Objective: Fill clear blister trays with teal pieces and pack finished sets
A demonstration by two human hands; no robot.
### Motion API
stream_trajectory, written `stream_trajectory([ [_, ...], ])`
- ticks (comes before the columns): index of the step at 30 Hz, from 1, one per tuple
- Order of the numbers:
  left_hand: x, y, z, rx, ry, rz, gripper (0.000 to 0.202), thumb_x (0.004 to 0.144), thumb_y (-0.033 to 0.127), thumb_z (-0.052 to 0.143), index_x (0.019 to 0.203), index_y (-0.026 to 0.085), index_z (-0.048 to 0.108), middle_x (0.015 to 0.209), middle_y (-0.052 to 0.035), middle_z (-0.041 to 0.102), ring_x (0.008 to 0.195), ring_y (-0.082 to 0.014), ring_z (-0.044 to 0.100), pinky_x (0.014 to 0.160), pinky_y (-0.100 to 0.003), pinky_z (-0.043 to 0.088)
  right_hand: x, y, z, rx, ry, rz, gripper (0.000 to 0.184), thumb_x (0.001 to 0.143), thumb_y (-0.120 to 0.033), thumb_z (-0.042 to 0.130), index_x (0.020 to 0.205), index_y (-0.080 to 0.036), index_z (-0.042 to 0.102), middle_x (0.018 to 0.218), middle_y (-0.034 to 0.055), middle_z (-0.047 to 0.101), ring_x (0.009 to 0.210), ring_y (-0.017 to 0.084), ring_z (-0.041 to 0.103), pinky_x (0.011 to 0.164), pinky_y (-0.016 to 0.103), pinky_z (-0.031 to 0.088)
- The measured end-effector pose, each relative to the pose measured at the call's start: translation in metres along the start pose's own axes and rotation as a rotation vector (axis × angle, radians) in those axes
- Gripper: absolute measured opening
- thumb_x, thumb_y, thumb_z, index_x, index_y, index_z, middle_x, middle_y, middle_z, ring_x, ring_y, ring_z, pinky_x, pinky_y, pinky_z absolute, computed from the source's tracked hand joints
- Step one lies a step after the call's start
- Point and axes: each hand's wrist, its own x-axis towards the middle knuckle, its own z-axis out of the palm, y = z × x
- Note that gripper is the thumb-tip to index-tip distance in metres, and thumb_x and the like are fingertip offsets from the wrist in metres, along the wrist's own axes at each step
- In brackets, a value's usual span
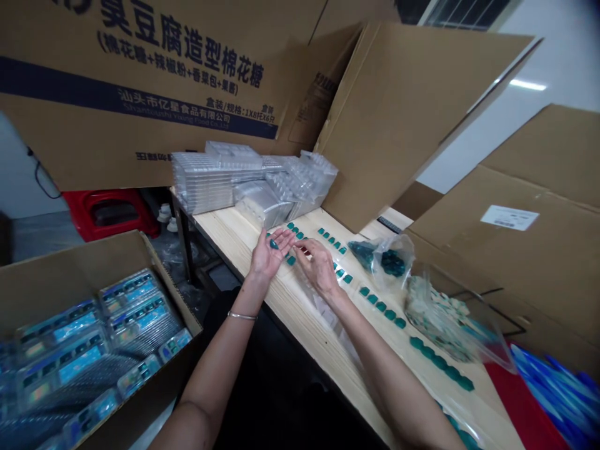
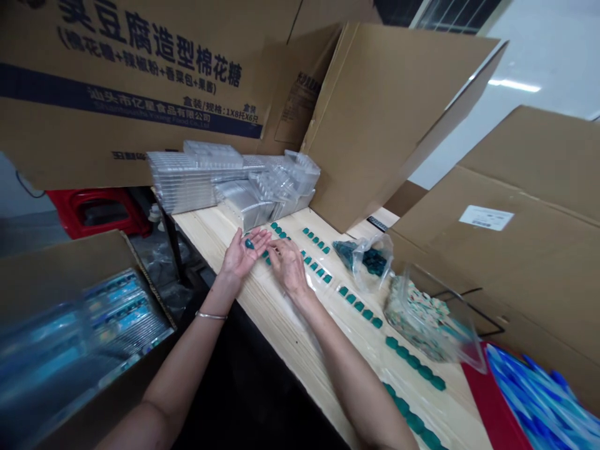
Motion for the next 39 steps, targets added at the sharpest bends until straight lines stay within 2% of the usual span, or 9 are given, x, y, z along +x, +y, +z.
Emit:
stream_trajectory([
  [6,-0.010,-0.009,0.016,0.213,-0.039,0.019,0.053,0.088,0.055,0.024,0.101,0.013,0.054,0.110,-0.0148,0.061,0.103,-0.0208,0.058,0.084,-0.035,0.049,0.013,-0.015,0.010,0.135,-0.043,-0.023,0.020,0.078,-0.018,0.056,0.094,-0.021,0.067,0.099,0.0069,0.066,0.098,0.021,0.057,0.092,0.037,0.040],
  [8,-0.011,-0.011,0.018,0.221,-0.039,0.017,0.054,0.088,0.055,0.024,0.103,0.013,0.054,0.108,-0.0148,0.062,0.100,-0.0200,0.059,0.082,-0.033,0.049,0.014,-0.009,0.013,0.258,0.006,0.071,0.018,0.076,-0.020,0.057,0.090,-0.020,0.068,0.096,0.0064,0.067,0.091,0.020,0.060,0.087,0.035,0.045],
  [12,-0.012,-0.011,0.016,0.206,-0.073,-0.016,0.040,0.086,0.048,0.040,0.101,0.015,0.056,0.104,-0.0123,0.063,0.090,-0.0177,0.062,0.077,-0.032,0.051,0.011,0.007,0.001,0.647,0.087,0.409,0.021,0.071,-0.030,0.063,0.087,-0.018,0.068,0.078,0.0038,0.068,0.067,0.016,0.062,0.069,0.031,0.050],
  [15,-0.014,-0.013,0.014,0.300,-0.149,0.025,0.030,0.079,0.037,0.059,0.100,0.016,0.059,0.102,-0.0091,0.064,0.085,-0.0152,0.062,0.077,-0.030,0.050,0.007,0.014,-0.013,0.917,0.071,0.542,0.026,0.067,-0.035,0.068,0.086,-0.017,0.067,0.071,0.0016,0.067,0.062,0.013,0.061,0.070,0.030,0.051],
  [18,-0.015,-0.016,0.015,0.402,-0.163,0.078,0.033,0.070,0.031,0.068,0.099,0.016,0.062,0.095,-0.0065,0.066,0.077,-0.0114,0.063,0.077,-0.027,0.048,0.002,0.015,-0.019,1.051,0.092,0.600,0.030,0.062,-0.035,0.073,0.086,-0.018,0.068,0.073,0.0011,0.068,0.062,0.011,0.061,0.074,0.030,0.051],
  [23,-0.014,-0.020,0.018,0.516,-0.119,0.180,0.036,0.065,0.030,0.071,0.096,0.013,0.065,0.091,-0.0067,0.068,0.072,-0.0112,0.062,0.073,-0.027,0.049,-0.004,0.015,-0.019,1.002,0.120,0.593,0.036,0.060,-0.036,0.075,0.090,-0.017,0.069,0.079,0.0036,0.070,0.066,0.013,0.063,0.077,0.032,0.051],
  [28,-0.015,-0.021,0.019,0.650,-0.127,0.270,0.033,0.070,0.030,0.067,0.099,0.013,0.067,0.096,-0.0084,0.068,0.074,-0.0129,0.062,0.077,-0.029,0.050,-0.005,0.018,-0.022,1.016,0.113,0.597,0.032,0.063,-0.038,0.072,0.087,-0.017,0.070,0.079,0.0037,0.070,0.065,0.012,0.062,0.076,0.031,0.051],
  [33,-0.014,-0.023,0.018,0.703,-0.176,0.292,0.033,0.071,0.031,0.066,0.099,0.013,0.067,0.100,-0.0093,0.068,0.081,-0.0161,0.063,0.080,-0.032,0.050,-0.008,0.021,-0.021,1.031,0.121,0.575,0.033,0.064,-0.037,0.072,0.090,-0.018,0.068,0.079,0.0023,0.069,0.065,0.012,0.062,0.074,0.030,0.051],
  [39,-0.016,-0.023,0.018,0.726,-0.146,0.292,0.033,0.070,0.030,0.067,0.097,0.012,0.068,0.100,-0.0098,0.068,0.083,-0.0173,0.064,0.079,-0.032,0.052,-0.013,0.029,-0.015,0.969,0.141,0.523,0.032,0.068,-0.040,0.069,0.091,-0.018,0.068,0.077,0.0026,0.069,0.066,0.013,0.062,0.073,0.030,0.051],
])
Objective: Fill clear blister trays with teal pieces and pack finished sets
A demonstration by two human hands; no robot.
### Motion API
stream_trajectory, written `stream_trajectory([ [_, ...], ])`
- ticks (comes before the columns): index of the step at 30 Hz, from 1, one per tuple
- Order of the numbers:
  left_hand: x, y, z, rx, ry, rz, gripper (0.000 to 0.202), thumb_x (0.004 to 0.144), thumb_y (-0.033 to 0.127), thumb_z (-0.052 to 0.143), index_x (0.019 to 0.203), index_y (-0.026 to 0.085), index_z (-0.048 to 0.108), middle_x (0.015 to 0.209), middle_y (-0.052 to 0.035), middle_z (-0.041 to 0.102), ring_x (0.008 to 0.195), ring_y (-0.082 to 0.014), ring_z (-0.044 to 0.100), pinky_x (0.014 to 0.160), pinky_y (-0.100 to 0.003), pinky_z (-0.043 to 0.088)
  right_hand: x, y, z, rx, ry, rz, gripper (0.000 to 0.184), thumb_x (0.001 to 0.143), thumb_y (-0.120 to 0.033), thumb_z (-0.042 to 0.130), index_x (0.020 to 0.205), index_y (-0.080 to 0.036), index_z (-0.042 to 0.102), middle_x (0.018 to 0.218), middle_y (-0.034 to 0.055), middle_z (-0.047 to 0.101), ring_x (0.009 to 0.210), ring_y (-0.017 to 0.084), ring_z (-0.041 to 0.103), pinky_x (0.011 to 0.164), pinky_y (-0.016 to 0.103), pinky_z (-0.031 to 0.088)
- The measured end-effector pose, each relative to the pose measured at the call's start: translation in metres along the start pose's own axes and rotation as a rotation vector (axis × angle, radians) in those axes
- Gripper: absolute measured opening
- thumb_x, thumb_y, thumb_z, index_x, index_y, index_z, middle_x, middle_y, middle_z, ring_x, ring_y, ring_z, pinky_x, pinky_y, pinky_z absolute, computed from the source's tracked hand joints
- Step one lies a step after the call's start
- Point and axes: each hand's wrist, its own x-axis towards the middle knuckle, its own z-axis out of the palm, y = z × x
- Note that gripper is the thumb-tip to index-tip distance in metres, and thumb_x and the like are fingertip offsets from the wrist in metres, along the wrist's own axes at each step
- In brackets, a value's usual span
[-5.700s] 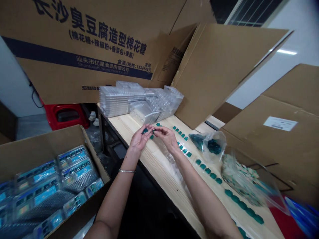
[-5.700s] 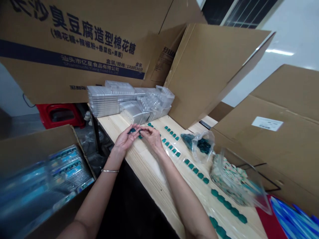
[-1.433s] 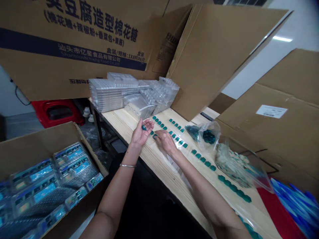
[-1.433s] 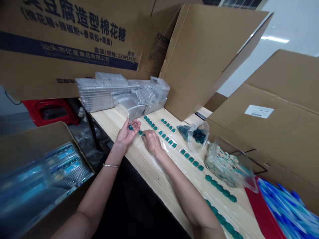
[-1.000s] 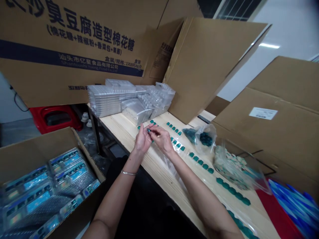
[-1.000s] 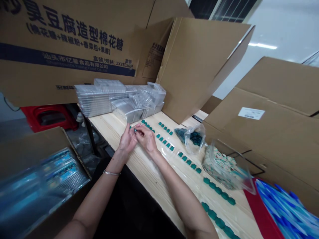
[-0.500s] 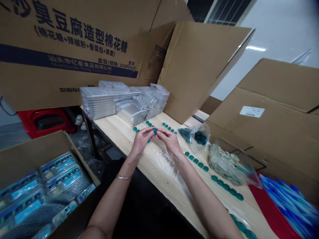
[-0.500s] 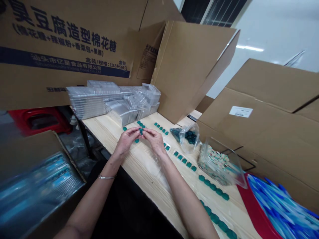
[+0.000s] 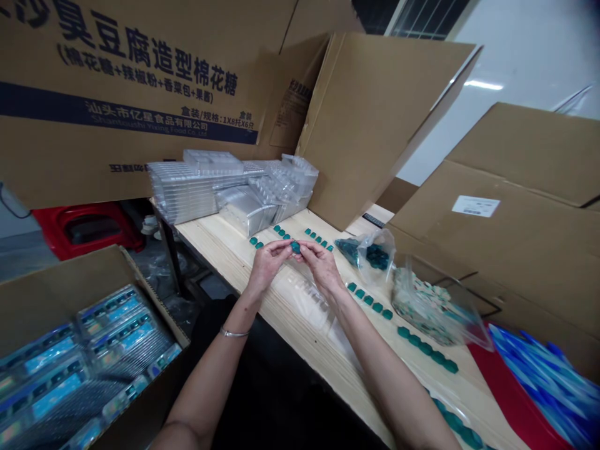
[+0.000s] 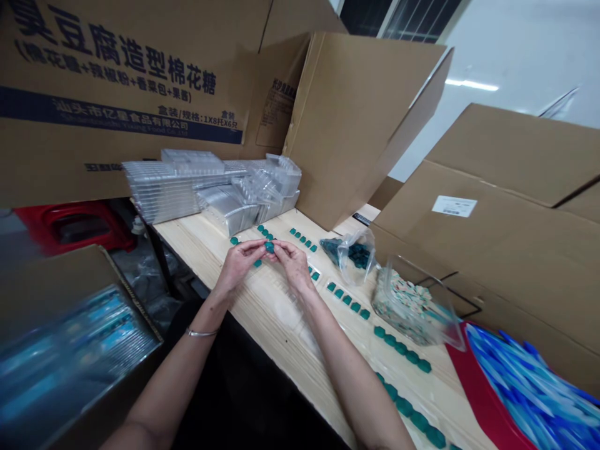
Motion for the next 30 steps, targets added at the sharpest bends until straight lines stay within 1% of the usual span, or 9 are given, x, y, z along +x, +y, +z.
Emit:
stream_trajectory([
  [5,-0.001,0.002,0.000,0.004,-0.013,-0.006,0.033,0.070,0.030,0.067,0.097,0.011,0.067,0.096,-0.0096,0.069,0.079,-0.0165,0.065,0.078,-0.031,0.052,0.002,0.003,-0.003,-0.150,-0.005,-0.074,0.029,0.074,-0.039,0.063,0.095,-0.019,0.067,0.076,0.0022,0.068,0.064,0.013,0.061,0.070,0.029,0.050],
  [9,0.000,0.001,0.001,0.131,0.046,0.042,0.029,0.072,0.027,0.065,0.094,0.009,0.067,0.086,-0.0097,0.070,0.072,-0.0159,0.065,0.073,-0.030,0.053,-0.002,-0.006,0.000,-0.478,-0.034,-0.219,0.029,0.078,-0.035,0.059,0.099,-0.017,0.066,0.085,0.0059,0.066,0.067,0.014,0.060,0.068,0.030,0.050],
  [14,-0.003,0.003,0.001,0.438,0.023,0.320,0.018,0.077,0.019,0.058,0.091,0.014,0.068,0.090,-0.0081,0.067,0.077,-0.0143,0.063,0.072,-0.027,0.052,-0.012,-0.014,0.004,-0.808,-0.080,-0.517,0.024,0.084,-0.021,0.050,0.104,-0.018,0.064,0.092,0.0076,0.062,0.079,0.016,0.059,0.073,0.029,0.049],
  [17,-0.006,0.007,0.001,0.637,-0.002,0.467,0.019,0.078,0.013,0.054,0.091,0.017,0.068,0.088,-0.0064,0.066,0.080,-0.0142,0.061,0.076,-0.028,0.050,-0.013,-0.012,0.002,-0.864,-0.089,-0.578,0.026,0.084,-0.015,0.046,0.104,-0.017,0.063,0.091,0.0077,0.063,0.083,0.016,0.059,0.078,0.029,0.048],
  [20,-0.007,0.008,0.002,0.723,0.005,0.517,0.021,0.079,0.011,0.051,0.092,0.016,0.066,0.088,-0.0064,0.064,0.084,-0.0148,0.060,0.080,-0.029,0.049,-0.011,-0.009,0.000,-0.886,-0.060,-0.584,0.026,0.084,-0.012,0.045,0.100,-0.016,0.064,0.088,0.0069,0.064,0.080,0.016,0.060,0.076,0.028,0.048],
  [22,-0.007,0.006,0.003,0.687,0.004,0.479,0.021,0.080,0.012,0.050,0.094,0.016,0.065,0.092,-0.0073,0.063,0.085,-0.0144,0.060,0.077,-0.028,0.051,-0.010,-0.007,-0.001,-0.907,-0.042,-0.587,0.026,0.084,-0.012,0.044,0.099,-0.017,0.064,0.087,0.0066,0.064,0.080,0.016,0.060,0.075,0.028,0.048],
  [25,-0.004,0.000,0.005,0.549,0.011,0.320,0.017,0.078,0.016,0.053,0.093,0.015,0.062,0.095,-0.0079,0.063,0.076,-0.0123,0.063,0.070,-0.025,0.053,-0.010,-0.005,-0.002,-0.966,-0.038,-0.620,0.025,0.085,-0.012,0.044,0.101,-0.016,0.063,0.090,0.0080,0.064,0.084,0.017,0.060,0.079,0.029,0.048],
  [28,-0.001,-0.006,0.008,0.411,0.021,0.175,0.017,0.074,0.018,0.057,0.090,0.014,0.060,0.087,-0.0062,0.066,0.071,-0.0124,0.065,0.070,-0.025,0.054,-0.012,0.000,-0.002,-1.046,-0.042,-0.659,0.027,0.086,-0.014,0.042,0.106,-0.015,0.061,0.094,0.0102,0.063,0.088,0.019,0.060,0.081,0.031,0.049],
  [30,-0.001,-0.008,0.009,0.345,0.022,0.130,0.018,0.072,0.017,0.059,0.089,0.013,0.060,0.082,-0.0055,0.067,0.072,-0.0133,0.066,0.071,-0.026,0.054,-0.014,0.002,-0.001,-1.087,-0.042,-0.670,0.028,0.088,-0.015,0.041,0.108,-0.015,0.060,0.097,0.0114,0.063,0.091,0.020,0.060,0.081,0.032,0.049],
])
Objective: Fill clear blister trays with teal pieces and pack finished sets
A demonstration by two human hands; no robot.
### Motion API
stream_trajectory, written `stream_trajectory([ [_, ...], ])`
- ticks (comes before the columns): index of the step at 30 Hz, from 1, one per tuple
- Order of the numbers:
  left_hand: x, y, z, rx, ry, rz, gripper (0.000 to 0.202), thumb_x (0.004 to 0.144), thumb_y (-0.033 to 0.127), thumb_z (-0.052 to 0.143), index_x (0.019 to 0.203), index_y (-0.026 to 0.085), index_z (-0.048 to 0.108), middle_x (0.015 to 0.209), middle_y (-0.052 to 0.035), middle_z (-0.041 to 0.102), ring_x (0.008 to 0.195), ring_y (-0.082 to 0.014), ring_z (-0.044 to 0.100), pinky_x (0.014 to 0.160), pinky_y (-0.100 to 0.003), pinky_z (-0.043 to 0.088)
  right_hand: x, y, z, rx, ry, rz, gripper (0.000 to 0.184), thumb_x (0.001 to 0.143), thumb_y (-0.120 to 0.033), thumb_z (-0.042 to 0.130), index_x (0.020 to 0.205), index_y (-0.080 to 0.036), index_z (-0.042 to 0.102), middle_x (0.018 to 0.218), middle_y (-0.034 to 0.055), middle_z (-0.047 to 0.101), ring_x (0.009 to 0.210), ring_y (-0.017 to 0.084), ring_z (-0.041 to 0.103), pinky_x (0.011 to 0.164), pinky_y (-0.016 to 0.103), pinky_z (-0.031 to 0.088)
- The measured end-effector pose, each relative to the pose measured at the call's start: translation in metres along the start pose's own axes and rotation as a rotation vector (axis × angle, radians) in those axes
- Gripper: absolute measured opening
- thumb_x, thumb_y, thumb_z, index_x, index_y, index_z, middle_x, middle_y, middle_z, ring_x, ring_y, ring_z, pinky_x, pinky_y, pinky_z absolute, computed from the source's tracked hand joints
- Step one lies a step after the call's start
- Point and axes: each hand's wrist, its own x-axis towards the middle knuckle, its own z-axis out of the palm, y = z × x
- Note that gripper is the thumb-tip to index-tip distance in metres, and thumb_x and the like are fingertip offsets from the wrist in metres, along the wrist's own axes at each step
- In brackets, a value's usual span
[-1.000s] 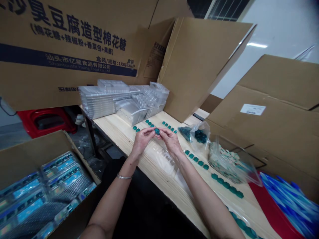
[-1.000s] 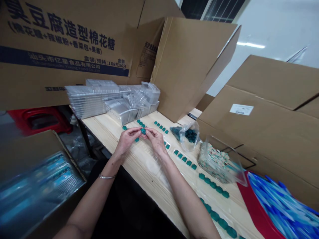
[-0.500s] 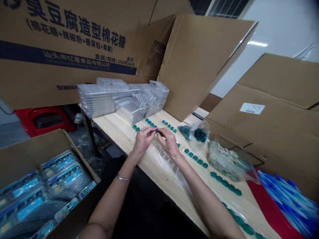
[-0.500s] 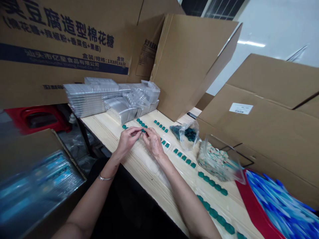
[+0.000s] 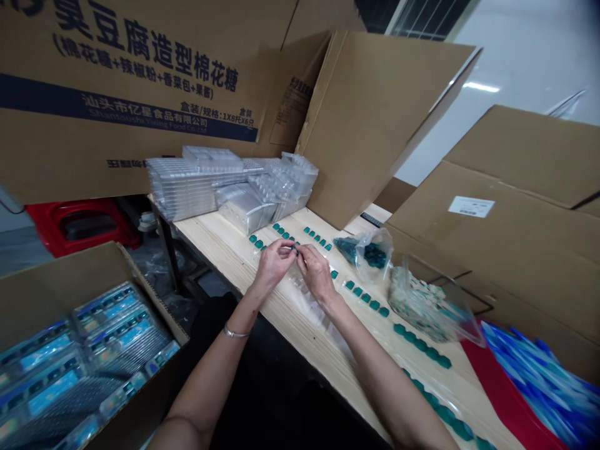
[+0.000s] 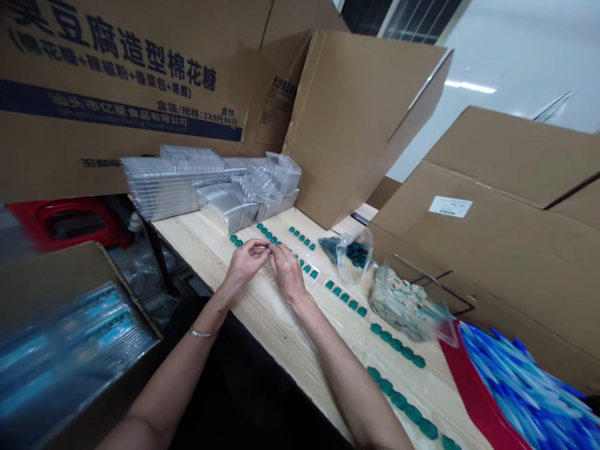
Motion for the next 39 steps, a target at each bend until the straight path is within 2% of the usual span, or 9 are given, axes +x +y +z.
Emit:
stream_trajectory([
  [6,-0.002,-0.001,0.000,0.097,0.077,0.116,0.024,0.067,0.004,0.053,0.084,0.015,0.066,0.087,-0.0049,0.068,0.074,-0.0120,0.065,0.073,-0.025,0.055,-0.003,0.000,0.003,0.084,0.006,0.063,0.025,0.085,-0.016,0.043,0.102,-0.015,0.062,0.094,0.0105,0.064,0.089,0.020,0.061,0.081,0.033,0.049],
  [10,-0.002,-0.003,-0.003,0.120,0.021,0.170,0.020,0.069,0.007,0.056,0.085,0.015,0.065,0.086,-0.0050,0.068,0.073,-0.0123,0.065,0.073,-0.026,0.055,0.001,0.006,0.000,0.338,-0.026,0.341,0.021,0.082,-0.027,0.051,0.094,-0.016,0.064,0.085,0.0066,0.067,0.075,0.017,0.063,0.071,0.030,0.051],
  [14,-0.003,0.001,-0.006,0.155,-0.045,0.249,0.022,0.072,0.006,0.054,0.090,0.016,0.061,0.086,-0.0033,0.066,0.077,-0.0114,0.063,0.075,-0.025,0.054,0.009,0.007,-0.008,0.558,-0.071,0.562,0.030,0.074,-0.039,0.060,0.090,-0.015,0.064,0.075,0.0044,0.067,0.064,0.015,0.061,0.062,0.028,0.050],
  [18,-0.004,0.008,-0.009,0.165,-0.060,0.316,0.019,0.074,0.007,0.053,0.089,0.016,0.058,0.094,-0.0043,0.059,0.081,-0.0111,0.061,0.073,-0.024,0.054,0.013,0.003,-0.016,0.684,-0.071,0.618,0.030,0.065,-0.037,0.069,0.084,-0.014,0.066,0.065,0.0019,0.064,0.057,0.013,0.059,0.060,0.027,0.049],
  [22,-0.001,0.007,-0.016,0.152,-0.107,0.256,0.011,0.072,0.014,0.060,0.083,0.016,0.058,0.081,-0.0020,0.061,0.075,-0.0113,0.062,0.071,-0.024,0.053,0.012,-0.002,-0.022,0.858,-0.149,0.651,0.031,0.064,-0.036,0.071,0.085,-0.014,0.066,0.067,0.0012,0.065,0.062,0.013,0.061,0.067,0.028,0.050],
  [26,0.005,0.004,-0.031,0.046,-0.129,0.096,0.020,0.068,0.024,0.067,0.084,0.015,0.059,0.077,-0.0029,0.064,0.072,-0.0124,0.063,0.069,-0.024,0.052,0.012,0.002,-0.025,0.867,-0.161,0.632,0.029,0.063,-0.034,0.072,0.085,-0.016,0.066,0.073,0.0017,0.067,0.066,0.013,0.062,0.071,0.030,0.050],
  [32,0.014,-0.002,-0.062,0.181,0.021,-0.054,0.025,0.063,0.028,0.070,0.082,0.015,0.060,0.072,-0.0019,0.064,0.065,-0.0116,0.061,0.064,-0.023,0.049,-0.001,0.023,-0.013,0.440,-0.155,0.400,0.012,0.070,-0.027,0.067,0.076,-0.016,0.069,0.076,0.0052,0.069,0.069,0.016,0.063,0.068,0.029,0.050],
  [34,0.015,-0.005,-0.064,0.213,0.006,-0.071,0.024,0.063,0.028,0.070,0.081,0.015,0.061,0.072,-0.0018,0.064,0.063,-0.0110,0.060,0.061,-0.022,0.048,-0.009,0.027,-0.006,0.306,-0.184,0.296,0.007,0.073,-0.021,0.064,0.074,-0.017,0.070,0.076,0.0056,0.069,0.070,0.017,0.064,0.069,0.030,0.049],
  [39,0.014,-0.008,-0.056,0.170,-0.050,-0.092,0.022,0.064,0.028,0.068,0.079,0.015,0.060,0.068,0.0000,0.061,0.057,-0.0092,0.058,0.057,-0.021,0.047,-0.020,0.024,0.002,0.121,-0.237,0.146,0.013,0.075,-0.010,0.058,0.076,-0.016,0.070,0.079,0.0071,0.069,0.073,0.017,0.064,0.069,0.027,0.049],
])
